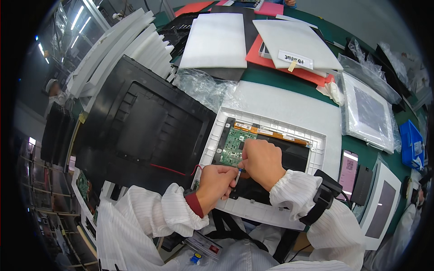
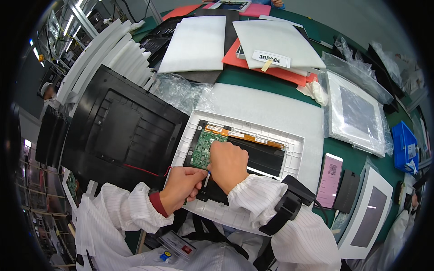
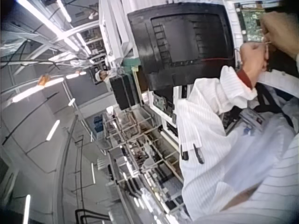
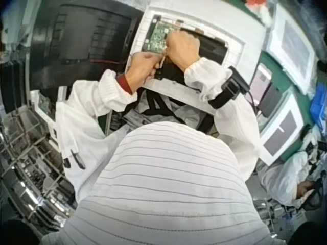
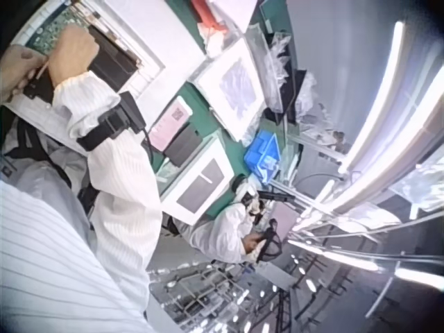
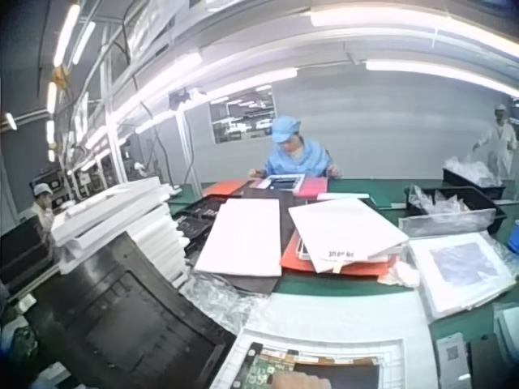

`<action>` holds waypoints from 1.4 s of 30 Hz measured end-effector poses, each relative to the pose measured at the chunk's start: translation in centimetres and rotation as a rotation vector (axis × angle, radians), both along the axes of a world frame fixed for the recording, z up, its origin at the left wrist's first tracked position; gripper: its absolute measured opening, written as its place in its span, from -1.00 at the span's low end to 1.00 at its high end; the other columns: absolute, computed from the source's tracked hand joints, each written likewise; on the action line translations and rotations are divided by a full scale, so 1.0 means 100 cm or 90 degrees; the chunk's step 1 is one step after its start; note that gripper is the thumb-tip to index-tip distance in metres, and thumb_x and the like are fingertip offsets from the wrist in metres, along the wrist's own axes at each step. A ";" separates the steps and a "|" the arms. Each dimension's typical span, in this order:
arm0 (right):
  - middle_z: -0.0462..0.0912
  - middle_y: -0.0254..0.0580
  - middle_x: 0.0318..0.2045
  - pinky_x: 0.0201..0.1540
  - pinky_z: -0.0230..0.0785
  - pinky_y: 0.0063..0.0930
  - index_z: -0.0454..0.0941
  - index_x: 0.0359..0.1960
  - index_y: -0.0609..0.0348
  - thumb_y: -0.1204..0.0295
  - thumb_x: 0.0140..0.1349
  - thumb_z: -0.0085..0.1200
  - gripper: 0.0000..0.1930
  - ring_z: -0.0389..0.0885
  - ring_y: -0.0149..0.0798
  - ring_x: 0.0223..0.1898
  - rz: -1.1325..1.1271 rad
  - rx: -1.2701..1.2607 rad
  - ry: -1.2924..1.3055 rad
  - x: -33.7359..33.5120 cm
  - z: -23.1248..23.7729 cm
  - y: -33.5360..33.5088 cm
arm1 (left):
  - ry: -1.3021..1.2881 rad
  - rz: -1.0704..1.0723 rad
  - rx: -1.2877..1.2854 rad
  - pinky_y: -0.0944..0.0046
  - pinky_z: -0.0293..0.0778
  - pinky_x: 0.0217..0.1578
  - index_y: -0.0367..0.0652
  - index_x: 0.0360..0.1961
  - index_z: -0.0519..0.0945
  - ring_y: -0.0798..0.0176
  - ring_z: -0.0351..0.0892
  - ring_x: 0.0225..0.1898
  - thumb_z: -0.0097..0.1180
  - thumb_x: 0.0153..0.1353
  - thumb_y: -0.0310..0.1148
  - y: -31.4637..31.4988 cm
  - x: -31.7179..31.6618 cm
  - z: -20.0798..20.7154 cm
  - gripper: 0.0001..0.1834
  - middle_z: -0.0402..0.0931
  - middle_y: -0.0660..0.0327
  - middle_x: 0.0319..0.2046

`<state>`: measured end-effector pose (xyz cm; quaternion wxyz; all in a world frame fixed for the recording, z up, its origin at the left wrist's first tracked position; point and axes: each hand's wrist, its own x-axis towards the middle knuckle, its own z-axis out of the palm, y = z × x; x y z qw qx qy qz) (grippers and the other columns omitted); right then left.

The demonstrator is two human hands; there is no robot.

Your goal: The recorder is assembling and inspecting electronic tablet frames, connecting circuit boards, and stacking the completed units.

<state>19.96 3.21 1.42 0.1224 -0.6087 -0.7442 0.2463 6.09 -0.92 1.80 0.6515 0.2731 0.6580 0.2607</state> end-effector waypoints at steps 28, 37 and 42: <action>0.55 -0.33 -0.50 -0.64 0.06 -0.81 0.48 -0.20 0.28 0.53 0.20 0.05 -0.85 0.31 -0.66 -0.65 -0.282 0.173 0.598 0.076 0.070 -0.144 | 0.289 0.257 0.921 0.20 0.30 0.07 -0.43 -0.01 0.38 0.14 0.46 -0.08 0.12 0.16 -0.53 -0.067 -0.056 0.000 -0.62 0.45 0.05 -0.12; 0.56 -0.34 -0.38 -0.41 0.25 -0.75 0.33 0.08 0.49 0.37 0.32 -0.02 -0.58 0.42 -0.61 -0.42 -0.369 0.129 0.722 0.100 0.025 -0.137 | 0.383 -0.340 1.184 -0.13 0.25 0.18 -0.15 -0.18 0.64 0.12 0.51 -0.08 0.12 -0.10 -0.59 -0.081 -0.008 -0.012 -0.63 0.52 0.15 -0.20; 0.54 -0.32 -0.43 -0.41 0.24 -0.73 0.35 0.00 0.60 0.50 0.22 0.02 -0.61 0.39 -0.61 -0.45 -0.399 0.157 0.614 0.106 -0.003 -0.139 | 0.343 -0.435 1.134 -0.09 0.29 0.15 -0.13 -0.16 0.62 0.11 0.49 -0.05 0.20 -0.06 -0.53 -0.081 -0.010 -0.019 -0.65 0.51 0.15 -0.17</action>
